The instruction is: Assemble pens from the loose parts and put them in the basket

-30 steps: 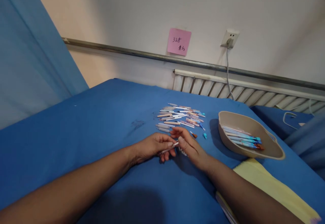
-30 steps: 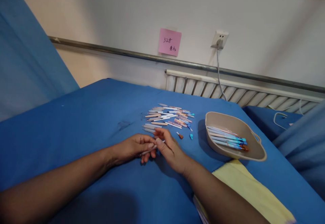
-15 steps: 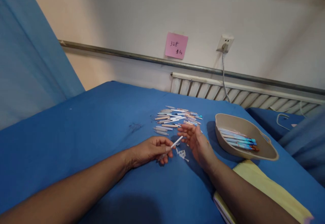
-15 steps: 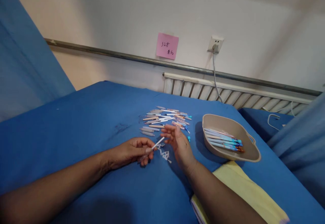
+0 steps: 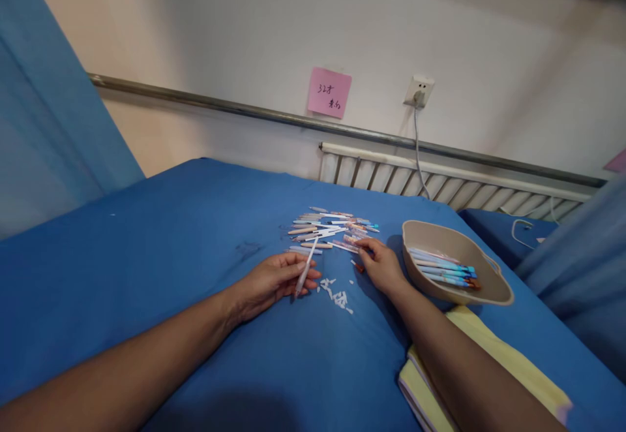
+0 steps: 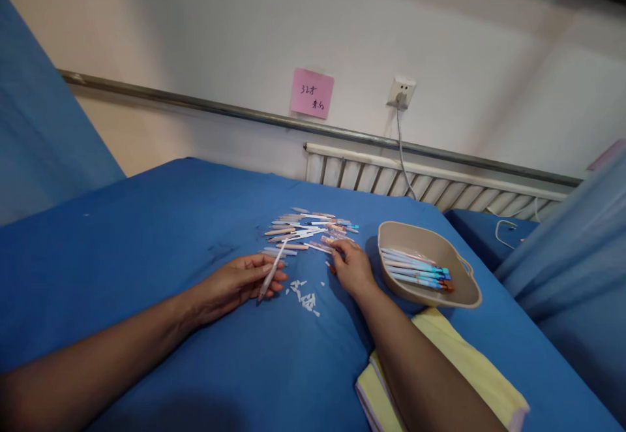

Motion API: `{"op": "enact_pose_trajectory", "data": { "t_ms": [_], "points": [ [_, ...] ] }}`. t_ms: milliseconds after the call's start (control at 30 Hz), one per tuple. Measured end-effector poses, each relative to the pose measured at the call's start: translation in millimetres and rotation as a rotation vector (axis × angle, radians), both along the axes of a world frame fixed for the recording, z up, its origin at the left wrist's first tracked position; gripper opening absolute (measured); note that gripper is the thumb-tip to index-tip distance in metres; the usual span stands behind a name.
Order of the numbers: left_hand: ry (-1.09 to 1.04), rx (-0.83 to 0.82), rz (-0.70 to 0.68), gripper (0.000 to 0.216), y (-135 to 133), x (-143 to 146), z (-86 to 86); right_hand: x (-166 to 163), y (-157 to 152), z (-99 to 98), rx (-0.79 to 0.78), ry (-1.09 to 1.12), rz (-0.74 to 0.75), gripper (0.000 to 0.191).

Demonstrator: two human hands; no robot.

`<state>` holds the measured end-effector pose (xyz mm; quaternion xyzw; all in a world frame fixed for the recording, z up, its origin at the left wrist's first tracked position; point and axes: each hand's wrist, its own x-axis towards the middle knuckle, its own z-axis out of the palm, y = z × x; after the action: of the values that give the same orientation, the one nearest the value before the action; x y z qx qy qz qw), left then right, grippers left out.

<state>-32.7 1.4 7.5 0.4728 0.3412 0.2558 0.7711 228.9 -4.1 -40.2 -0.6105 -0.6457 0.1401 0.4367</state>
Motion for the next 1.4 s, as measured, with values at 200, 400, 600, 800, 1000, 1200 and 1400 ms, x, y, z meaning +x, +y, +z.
{"op": "enact_pose_trajectory", "data": {
  "t_ms": [200, 400, 600, 800, 1000, 1200, 1400],
  "points": [
    [0.000, 0.010, 0.017, 0.025, 1.5, 0.4, -1.9, -4.9, 5.8, 2.1, -0.067, -0.340, 0.049, 0.024],
    [0.016, 0.005, 0.018, 0.026, -0.8, 1.9, 2.8, -6.4, 5.1, 5.9, -0.108, -0.372, 0.009, 0.017],
    [0.049, 0.039, 0.060, 0.027, -2.1, 3.7, 6.3, -6.3, 3.7, 7.8, -0.163, -0.380, -0.016, 0.012],
    [0.093, 0.136, 0.133, 0.028, 3.8, 0.3, 2.8, -10.2, -4.0, 10.4, -0.078, 0.125, 0.019, 0.022],
    [0.208, 0.301, 0.144, 0.030, 8.2, -2.0, 2.5, -18.8, -13.5, 14.0, -0.153, 0.518, 0.212, 0.031],
    [0.303, 0.431, 0.116, 0.027, 6.6, -0.3, 4.5, -19.1, -14.7, 14.7, -0.140, 0.525, 0.217, 0.032],
    [0.345, 0.457, 0.097, 0.026, 5.0, 0.6, 1.2, -19.9, -17.0, 16.1, -0.136, 0.460, 0.199, 0.031]
  ]
}}
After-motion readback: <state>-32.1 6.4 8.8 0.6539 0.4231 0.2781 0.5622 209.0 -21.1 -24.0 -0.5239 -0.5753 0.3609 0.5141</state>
